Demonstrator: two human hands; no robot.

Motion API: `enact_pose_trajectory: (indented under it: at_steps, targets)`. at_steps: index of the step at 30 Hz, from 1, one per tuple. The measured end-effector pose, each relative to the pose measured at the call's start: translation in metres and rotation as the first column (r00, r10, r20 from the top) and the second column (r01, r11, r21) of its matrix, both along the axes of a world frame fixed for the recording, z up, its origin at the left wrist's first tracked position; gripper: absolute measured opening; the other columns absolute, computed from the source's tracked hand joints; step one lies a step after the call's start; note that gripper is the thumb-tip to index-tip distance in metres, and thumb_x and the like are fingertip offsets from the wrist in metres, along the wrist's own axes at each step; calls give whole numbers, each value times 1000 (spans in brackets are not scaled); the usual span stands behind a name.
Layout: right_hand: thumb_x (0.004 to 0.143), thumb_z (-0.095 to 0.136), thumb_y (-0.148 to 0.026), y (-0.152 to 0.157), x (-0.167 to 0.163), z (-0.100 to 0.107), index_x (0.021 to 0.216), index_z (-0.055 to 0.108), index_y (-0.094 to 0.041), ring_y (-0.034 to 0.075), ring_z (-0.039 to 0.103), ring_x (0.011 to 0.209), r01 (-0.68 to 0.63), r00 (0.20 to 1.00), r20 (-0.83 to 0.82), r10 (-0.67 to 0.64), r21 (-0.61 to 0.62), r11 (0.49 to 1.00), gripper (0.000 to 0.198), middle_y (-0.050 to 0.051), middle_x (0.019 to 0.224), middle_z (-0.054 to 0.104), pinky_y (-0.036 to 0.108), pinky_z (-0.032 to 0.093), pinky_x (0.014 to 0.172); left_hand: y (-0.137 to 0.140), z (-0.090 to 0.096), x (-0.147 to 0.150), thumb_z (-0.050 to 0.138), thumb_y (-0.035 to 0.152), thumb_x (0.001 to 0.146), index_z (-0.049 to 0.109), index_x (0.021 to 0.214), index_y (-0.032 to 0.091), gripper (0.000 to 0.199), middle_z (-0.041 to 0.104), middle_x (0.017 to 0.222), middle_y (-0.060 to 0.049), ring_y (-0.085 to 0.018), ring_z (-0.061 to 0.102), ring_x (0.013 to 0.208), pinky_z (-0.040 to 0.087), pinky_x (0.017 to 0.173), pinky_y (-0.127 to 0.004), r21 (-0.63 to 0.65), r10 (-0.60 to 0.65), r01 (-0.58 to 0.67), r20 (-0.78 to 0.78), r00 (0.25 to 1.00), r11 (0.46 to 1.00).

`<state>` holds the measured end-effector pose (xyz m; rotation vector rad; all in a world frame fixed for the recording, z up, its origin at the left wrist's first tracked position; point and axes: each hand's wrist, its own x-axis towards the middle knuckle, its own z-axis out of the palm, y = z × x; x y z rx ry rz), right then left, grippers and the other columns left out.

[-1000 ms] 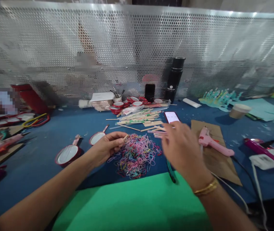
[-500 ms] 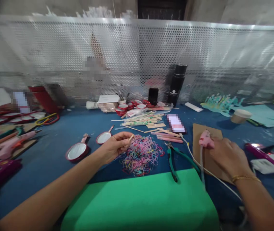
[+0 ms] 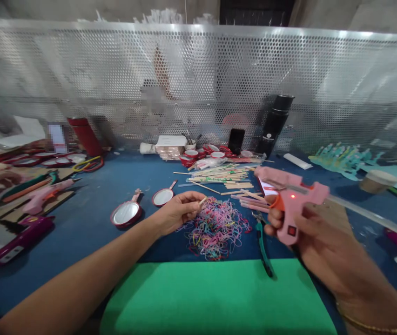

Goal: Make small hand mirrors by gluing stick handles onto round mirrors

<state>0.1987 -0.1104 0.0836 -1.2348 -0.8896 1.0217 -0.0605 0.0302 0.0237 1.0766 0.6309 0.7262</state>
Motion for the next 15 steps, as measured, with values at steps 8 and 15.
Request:
enact_pose_trajectory:
  at_steps: [8,15]
  targets:
    - [76,69,-50,12,-39,-23,87,70,-24,22,61,74,-296,947,-152,283,-70,953,29,8,90,68,36,55,67,10,0,-8,85,27,59,70,87,15,34,51,65,3,-4,37,56,20,52,-22,-23,49,-48,62,997,999]
    - [83,56,-59,12,-39,-46,98,70,-21,20,61,72,-437,870,-300,392,-96,894,43,9,84,66,34,54,67,13,-2,-11,86,29,59,71,88,16,36,50,64,3,-4,38,55,21,52,-22,-63,71,-68,47,996,996]
